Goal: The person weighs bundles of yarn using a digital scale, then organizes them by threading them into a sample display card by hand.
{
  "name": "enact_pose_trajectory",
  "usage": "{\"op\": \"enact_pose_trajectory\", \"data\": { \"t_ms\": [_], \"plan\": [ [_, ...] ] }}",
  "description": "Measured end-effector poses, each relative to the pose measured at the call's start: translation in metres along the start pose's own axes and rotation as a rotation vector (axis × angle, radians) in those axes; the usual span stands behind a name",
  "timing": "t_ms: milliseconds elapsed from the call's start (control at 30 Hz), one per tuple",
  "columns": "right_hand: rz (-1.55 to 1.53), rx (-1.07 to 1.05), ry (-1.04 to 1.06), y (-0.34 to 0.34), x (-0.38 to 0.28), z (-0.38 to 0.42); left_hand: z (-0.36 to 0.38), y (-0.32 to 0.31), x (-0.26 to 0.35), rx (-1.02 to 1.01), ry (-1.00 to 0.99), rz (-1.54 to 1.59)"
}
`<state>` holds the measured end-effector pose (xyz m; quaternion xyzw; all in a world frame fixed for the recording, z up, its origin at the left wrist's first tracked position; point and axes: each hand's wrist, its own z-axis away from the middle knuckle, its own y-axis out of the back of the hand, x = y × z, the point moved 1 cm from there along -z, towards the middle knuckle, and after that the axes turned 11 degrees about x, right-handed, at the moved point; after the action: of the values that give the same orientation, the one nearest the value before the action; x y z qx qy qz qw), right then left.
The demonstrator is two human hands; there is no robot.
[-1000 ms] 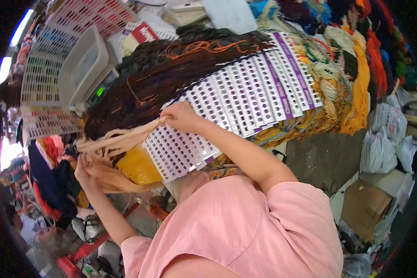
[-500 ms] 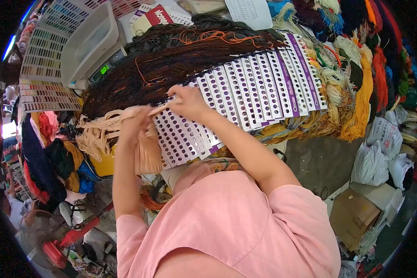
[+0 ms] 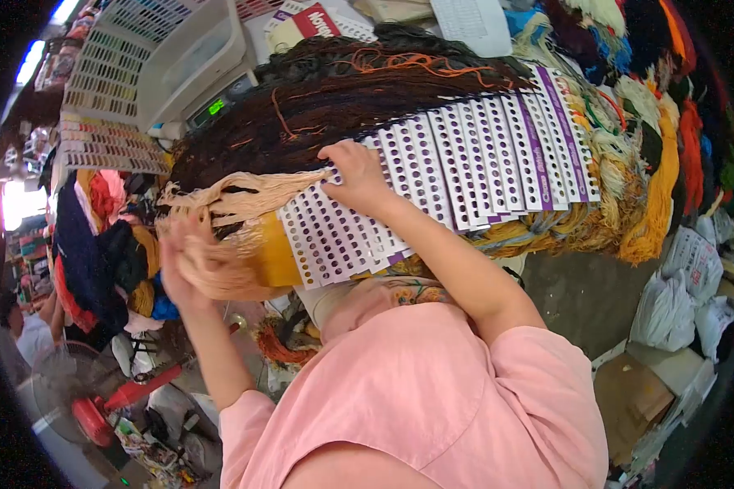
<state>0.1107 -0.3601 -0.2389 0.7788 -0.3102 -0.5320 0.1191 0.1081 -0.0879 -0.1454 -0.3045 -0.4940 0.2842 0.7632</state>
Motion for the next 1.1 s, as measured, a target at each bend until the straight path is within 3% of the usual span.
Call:
{"op": "enact_pose_trajectory", "data": {
  "t_ms": [33, 133, 200, 267, 300, 467, 633, 867, 933, 1100],
  "plan": [
    [-0.154, -0.037, -0.061, 0.002, -0.006, -0.001, 0.007, -0.008, -0.019, -0.084, 0.101, 0.123],
    [-0.569, -0.222, -0.365, 0.008, -0.038, 0.003, 0.007, -0.031, -0.057, -0.193, 0.089, 0.125],
    [-0.826, -0.363, -0.65, 0.017, -0.069, 0.0, 0.009, -0.039, -0.063, -0.124, 0.072, 0.131],
    [-0.996, -0.456, -0.745, 0.021, -0.087, -0.001, 0.009, -0.042, -0.067, -0.112, 0.073, 0.131],
    [-1.042, -0.455, -0.76, 0.02, -0.094, -0.001, 0.009, -0.04, -0.068, -0.243, 0.081, 0.128],
    [-0.902, -0.615, -0.665, 0.014, -0.096, 0.006, 0.013, -0.048, -0.068, -0.252, 0.092, 0.141],
    [-1.014, -0.438, -0.67, 0.017, -0.097, 0.01, 0.013, -0.05, -0.07, -0.255, 0.076, 0.131],
    [-1.053, -0.418, -0.644, 0.017, -0.094, 0.01, 0.011, -0.05, -0.072, -0.369, 0.114, 0.137],
    [-1.053, -0.469, -0.821, 0.025, -0.092, 0.007, 0.011, -0.049, -0.072, -0.361, 0.117, 0.153],
    [-1.287, -0.49, -0.987, 0.024, -0.084, 0.009, 0.012, -0.045, -0.073, -0.375, 0.135, 0.162]
  ]
}}
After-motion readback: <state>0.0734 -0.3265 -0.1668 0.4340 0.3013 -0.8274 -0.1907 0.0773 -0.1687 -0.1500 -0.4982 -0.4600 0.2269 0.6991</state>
